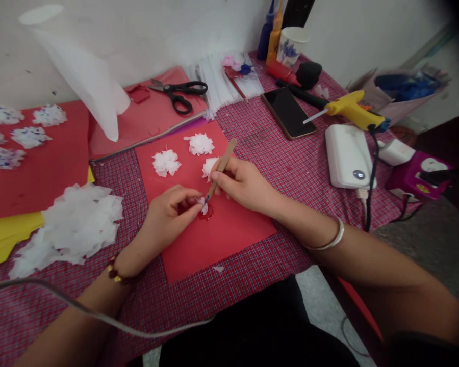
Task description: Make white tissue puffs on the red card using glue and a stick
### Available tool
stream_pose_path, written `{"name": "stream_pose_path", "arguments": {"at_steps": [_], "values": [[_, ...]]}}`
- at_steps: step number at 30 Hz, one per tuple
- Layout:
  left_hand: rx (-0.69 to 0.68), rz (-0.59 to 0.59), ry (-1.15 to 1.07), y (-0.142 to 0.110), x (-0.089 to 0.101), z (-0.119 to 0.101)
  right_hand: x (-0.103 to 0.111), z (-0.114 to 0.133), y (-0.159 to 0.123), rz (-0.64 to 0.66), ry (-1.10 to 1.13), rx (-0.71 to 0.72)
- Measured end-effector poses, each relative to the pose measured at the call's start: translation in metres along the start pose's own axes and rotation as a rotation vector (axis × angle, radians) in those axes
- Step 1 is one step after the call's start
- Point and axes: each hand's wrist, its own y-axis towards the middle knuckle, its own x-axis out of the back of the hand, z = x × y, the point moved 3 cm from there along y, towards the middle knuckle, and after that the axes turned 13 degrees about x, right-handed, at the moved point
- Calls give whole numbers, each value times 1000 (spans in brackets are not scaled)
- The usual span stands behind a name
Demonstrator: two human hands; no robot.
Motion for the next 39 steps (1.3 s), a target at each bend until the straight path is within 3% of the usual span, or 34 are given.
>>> {"name": "stream_pose_path", "arguments": {"at_steps": [4, 14, 26, 32, 39], "values": [[-66, 18, 61, 3, -1, -1, 6, 4, 0, -44, 20, -5], [-46, -9, 57, 6, -2, 0, -5, 2, -3, 37, 42, 60], [-51, -11, 31, 5, -3, -2, -2, -4, 0, -46, 66, 57], [-56, -40, 61, 7, -4, 0, 11, -5, 3, -184, 55, 38], [-43, -71, -94, 3, -10, 3, 8, 1, -2, -83, 26, 46]]}}
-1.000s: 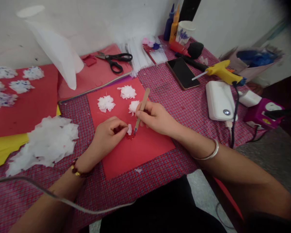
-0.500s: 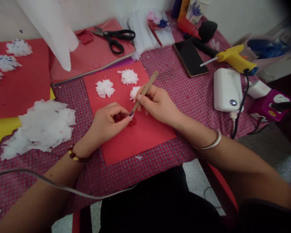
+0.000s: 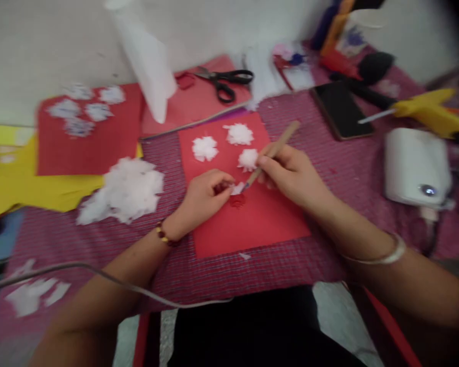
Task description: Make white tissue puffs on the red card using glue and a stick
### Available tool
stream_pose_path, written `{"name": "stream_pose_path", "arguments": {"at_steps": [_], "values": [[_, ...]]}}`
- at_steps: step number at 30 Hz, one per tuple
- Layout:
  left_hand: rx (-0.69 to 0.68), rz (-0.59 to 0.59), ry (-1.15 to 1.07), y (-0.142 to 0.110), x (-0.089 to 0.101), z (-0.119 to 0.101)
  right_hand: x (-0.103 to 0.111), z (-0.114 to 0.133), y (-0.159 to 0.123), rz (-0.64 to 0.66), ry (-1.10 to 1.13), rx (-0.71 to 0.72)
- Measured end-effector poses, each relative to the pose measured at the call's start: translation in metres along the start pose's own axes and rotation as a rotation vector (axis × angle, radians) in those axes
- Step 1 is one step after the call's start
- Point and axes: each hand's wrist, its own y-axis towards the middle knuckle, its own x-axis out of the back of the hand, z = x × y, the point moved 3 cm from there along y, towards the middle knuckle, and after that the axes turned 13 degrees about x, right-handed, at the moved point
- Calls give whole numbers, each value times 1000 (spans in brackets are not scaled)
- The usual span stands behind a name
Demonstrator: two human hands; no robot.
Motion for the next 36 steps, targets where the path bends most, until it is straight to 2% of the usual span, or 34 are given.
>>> {"name": "stream_pose_path", "arguments": {"at_steps": [3, 6, 8, 11, 14, 17, 20, 25, 27, 30, 32, 34, 36], "values": [[50, 40, -168, -3, 1, 4, -4, 0, -3, 80, 54, -2], [97, 64, -190, -14, 18, 3, -9, -3, -6, 119, 128, -63], [69, 19, -58, -29, 43, -2, -10, -5, -7, 96, 182, -108], [-19, -49, 265, -56, 90, -4, -10, -7, -7, 13, 247, -149], [33, -215, 514, -80, 137, 10, -8, -8, -6, -66, 290, -185], [133, -295, 693, -99, 163, 29, -7, -8, -5, -115, 312, -219], [167, -359, 759, -115, 172, 41, -6, -6, -4, -138, 339, -244], [259, -544, 762, -139, 178, 53, -4, -5, -4, -206, 317, -249], [233, -490, 750, -142, 176, 58, -3, -6, -4, -226, 301, -264], [182, -341, 723, -141, 169, 62, -3, -7, -5, -232, 295, -279], [179, -348, 683, -140, 166, 59, -3, -6, -5, -231, 295, -275], [216, -450, 586, -137, 165, 49, -3, -4, -4, -230, 292, -265], [313, -538, 370, -134, 161, 38, -2, -3, -4, -232, 295, -240]]}}
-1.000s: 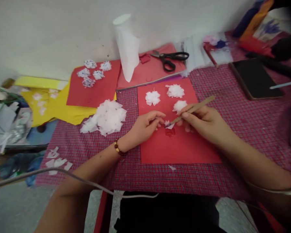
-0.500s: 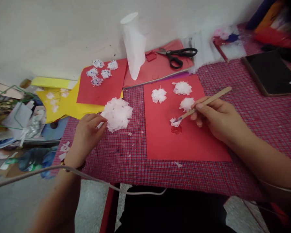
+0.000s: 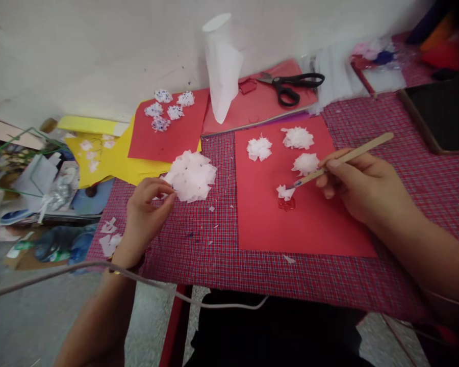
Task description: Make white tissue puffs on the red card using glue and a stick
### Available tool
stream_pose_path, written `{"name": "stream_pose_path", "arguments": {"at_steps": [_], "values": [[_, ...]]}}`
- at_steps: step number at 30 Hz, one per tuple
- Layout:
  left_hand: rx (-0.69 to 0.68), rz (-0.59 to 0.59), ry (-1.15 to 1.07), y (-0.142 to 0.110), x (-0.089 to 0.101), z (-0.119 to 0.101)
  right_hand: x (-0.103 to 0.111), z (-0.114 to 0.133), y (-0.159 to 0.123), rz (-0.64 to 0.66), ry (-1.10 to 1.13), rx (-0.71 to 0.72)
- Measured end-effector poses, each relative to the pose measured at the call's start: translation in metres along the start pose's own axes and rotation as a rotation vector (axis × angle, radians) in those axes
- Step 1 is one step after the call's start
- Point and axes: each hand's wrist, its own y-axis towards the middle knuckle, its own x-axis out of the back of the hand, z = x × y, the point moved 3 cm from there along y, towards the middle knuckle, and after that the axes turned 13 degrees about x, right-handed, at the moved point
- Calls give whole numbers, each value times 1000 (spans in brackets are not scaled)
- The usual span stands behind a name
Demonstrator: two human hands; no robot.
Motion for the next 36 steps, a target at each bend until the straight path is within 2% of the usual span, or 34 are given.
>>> {"name": "stream_pose_path", "arguments": {"at_steps": [1, 3, 6, 10, 13, 16, 20, 22, 25, 28, 31, 36], "values": [[95, 29, -129, 0, -3, -7, 0, 0, 0, 4, 13, 12], [264, 162, -401, -1, -16, -23, -1, 1, 0, 12, 65, 47], [402, 405, -684, 0, -48, -52, -5, 5, -4, 62, 146, 119], [427, 646, -795, 0, -94, -88, -12, 13, -10, 215, 155, 218], [357, 708, -815, -1, -115, -102, -15, 18, -15, 288, 85, 270], [215, 687, -680, 2, -118, -98, -16, 22, -18, 305, 47, 306], [45, 457, -235, 10, -98, -81, -17, 21, -18, 321, 35, 294], [43, 410, -161, 12, -88, -79, -19, 21, -19, 328, 43, 293], [133, 506, -309, 8, -88, -82, -24, 22, -23, 342, 45, 302], [267, 623, -565, 1, -99, -86, -29, 23, -29, 381, 52, 329], [374, 685, -769, -3, -109, -88, -34, 23, -33, 436, 63, 361], [447, 738, -861, -6, -113, -88, -38, 20, -34, 475, 60, 394]]}}
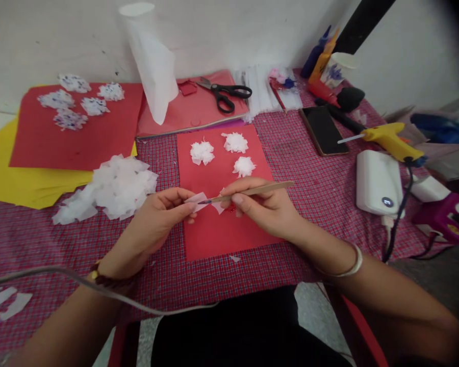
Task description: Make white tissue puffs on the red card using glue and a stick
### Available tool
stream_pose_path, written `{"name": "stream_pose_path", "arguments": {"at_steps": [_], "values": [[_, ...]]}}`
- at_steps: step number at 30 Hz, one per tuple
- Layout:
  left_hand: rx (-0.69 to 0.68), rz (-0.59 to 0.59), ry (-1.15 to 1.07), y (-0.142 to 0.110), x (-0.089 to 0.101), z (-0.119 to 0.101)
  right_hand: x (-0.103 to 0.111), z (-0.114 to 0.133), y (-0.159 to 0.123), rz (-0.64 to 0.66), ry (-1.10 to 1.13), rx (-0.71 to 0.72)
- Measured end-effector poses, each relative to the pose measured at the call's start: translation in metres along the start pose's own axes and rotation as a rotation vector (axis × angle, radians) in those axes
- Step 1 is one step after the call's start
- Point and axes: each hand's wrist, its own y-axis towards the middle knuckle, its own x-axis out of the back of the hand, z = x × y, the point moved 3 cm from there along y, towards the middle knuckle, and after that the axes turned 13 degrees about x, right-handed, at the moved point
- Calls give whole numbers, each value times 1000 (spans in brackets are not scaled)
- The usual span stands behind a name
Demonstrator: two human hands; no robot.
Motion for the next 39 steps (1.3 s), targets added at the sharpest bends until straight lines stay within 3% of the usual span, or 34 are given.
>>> {"name": "stream_pose_path", "arguments": {"at_steps": [8, 16, 20, 24, 27, 30, 36, 39], "values": [[91, 43, -100, -1, -2, 4, 1, 0, 0, 20, -45, 37], [239, 162, -450, 1, -7, 2, 3, 6, 1, -68, 96, 20], [208, 215, -515, -8, -18, -6, 4, 9, 2, -94, 128, 49], [166, 187, -522, -13, -29, -14, 7, 12, 4, -139, 147, 46], [72, 120, -473, -10, -34, -18, 10, 13, 4, -187, 182, 7], [-120, 26, -352, -8, -38, -21, 12, 12, 4, -249, 179, -18], [-722, -201, 264, -20, -52, -42, 19, 3, 6, -401, 265, -74], [-799, -214, 393, -17, -59, -55, 26, 1, 9, -407, 380, -136]]}}
